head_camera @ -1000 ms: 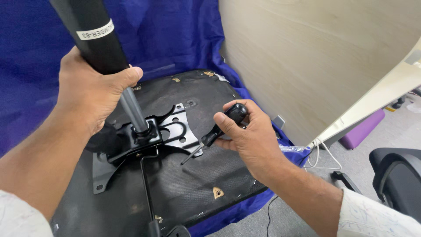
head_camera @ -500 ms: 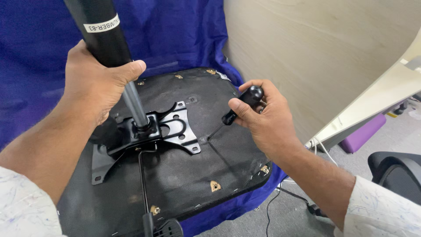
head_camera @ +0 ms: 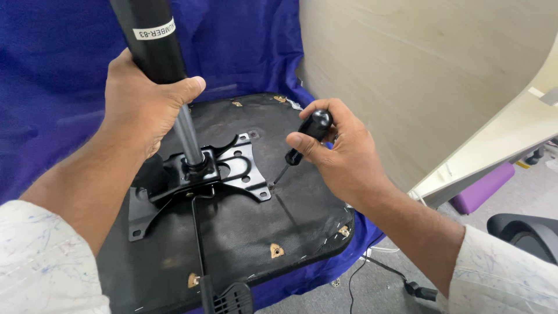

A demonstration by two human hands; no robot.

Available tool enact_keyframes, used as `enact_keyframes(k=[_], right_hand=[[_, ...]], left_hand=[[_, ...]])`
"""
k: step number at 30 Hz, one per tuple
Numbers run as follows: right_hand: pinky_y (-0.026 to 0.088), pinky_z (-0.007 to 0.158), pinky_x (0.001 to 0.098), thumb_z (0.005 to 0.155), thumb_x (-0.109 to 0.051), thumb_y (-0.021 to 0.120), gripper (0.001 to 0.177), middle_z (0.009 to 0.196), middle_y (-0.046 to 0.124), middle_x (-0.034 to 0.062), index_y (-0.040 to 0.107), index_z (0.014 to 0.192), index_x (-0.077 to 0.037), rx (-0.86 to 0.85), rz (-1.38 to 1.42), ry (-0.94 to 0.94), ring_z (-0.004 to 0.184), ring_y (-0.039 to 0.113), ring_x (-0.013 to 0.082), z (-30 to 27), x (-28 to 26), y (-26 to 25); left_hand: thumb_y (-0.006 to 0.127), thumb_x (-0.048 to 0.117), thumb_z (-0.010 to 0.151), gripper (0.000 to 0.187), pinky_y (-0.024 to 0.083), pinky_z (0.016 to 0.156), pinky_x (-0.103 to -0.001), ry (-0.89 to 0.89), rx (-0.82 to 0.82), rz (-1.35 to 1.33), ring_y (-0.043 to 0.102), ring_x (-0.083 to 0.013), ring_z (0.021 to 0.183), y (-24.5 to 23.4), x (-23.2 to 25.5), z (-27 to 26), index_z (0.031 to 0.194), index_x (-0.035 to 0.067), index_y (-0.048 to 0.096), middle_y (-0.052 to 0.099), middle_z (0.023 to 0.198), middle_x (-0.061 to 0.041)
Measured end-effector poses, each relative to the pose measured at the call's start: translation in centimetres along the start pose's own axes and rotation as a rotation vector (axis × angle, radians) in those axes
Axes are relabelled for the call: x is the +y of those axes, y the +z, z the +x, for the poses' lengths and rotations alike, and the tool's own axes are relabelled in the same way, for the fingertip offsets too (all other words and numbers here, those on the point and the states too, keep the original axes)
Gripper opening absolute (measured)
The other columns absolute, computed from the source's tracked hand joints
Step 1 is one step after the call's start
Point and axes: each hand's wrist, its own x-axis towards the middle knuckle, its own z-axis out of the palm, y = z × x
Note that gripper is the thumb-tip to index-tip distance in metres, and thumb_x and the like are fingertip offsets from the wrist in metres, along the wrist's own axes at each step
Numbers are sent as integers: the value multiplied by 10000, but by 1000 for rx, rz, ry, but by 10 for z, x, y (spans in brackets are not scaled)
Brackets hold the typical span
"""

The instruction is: The person uses a screwdriver to fasten screws into the underside of an overturned chair seat, securing the seat to the central metal base. The person repeatedly picks up screws from a yellow container and tightens them into the seat frame.

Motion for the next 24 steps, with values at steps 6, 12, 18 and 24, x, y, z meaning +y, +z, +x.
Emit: enact_keyframes(k=[6, 12, 18, 24], right_hand=[[554, 658, 243, 881, -291, 791, 357, 812, 628, -31, 614, 1130, -106, -37, 6, 12, 755, 617, 55, -2, 5, -9], [513, 676, 267, 880, -322, 801, 364, 818, 620, -30, 631, 1131, -120, -59, -73, -24, 763, 582, 70, -1, 5, -12], [535, 696, 295, 857, -367, 793, 392, 832, 619, -22, 622, 1126, -139, -138, -48, -16, 783, 598, 85, 5, 14, -11], [547, 749, 318, 837, -367, 820, 419, 845, 645, 3, 625, 1108, -113, -159, -111, -99, 804, 622, 115, 6, 29, 0]], left_hand=[[896, 119, 761, 377, 593, 761, -314, -15, 8, 37, 732, -154, 867, 7, 3, 0, 1045, 70, 652, 733, 964, -46], [879, 117, 792, 371, 614, 778, -335, -12, 6, 43, 738, -182, 889, 13, 7, 0, 1071, 40, 646, 730, 994, -82], [863, 114, 792, 408, 627, 844, -335, -66, 4, 43, 759, -193, 950, 19, 9, 1, 1127, 55, 637, 739, 1050, -96], [868, 90, 795, 384, 616, 846, -340, 15, -24, 39, 748, -192, 946, 18, 7, 3, 1103, 42, 643, 737, 1049, -98]])
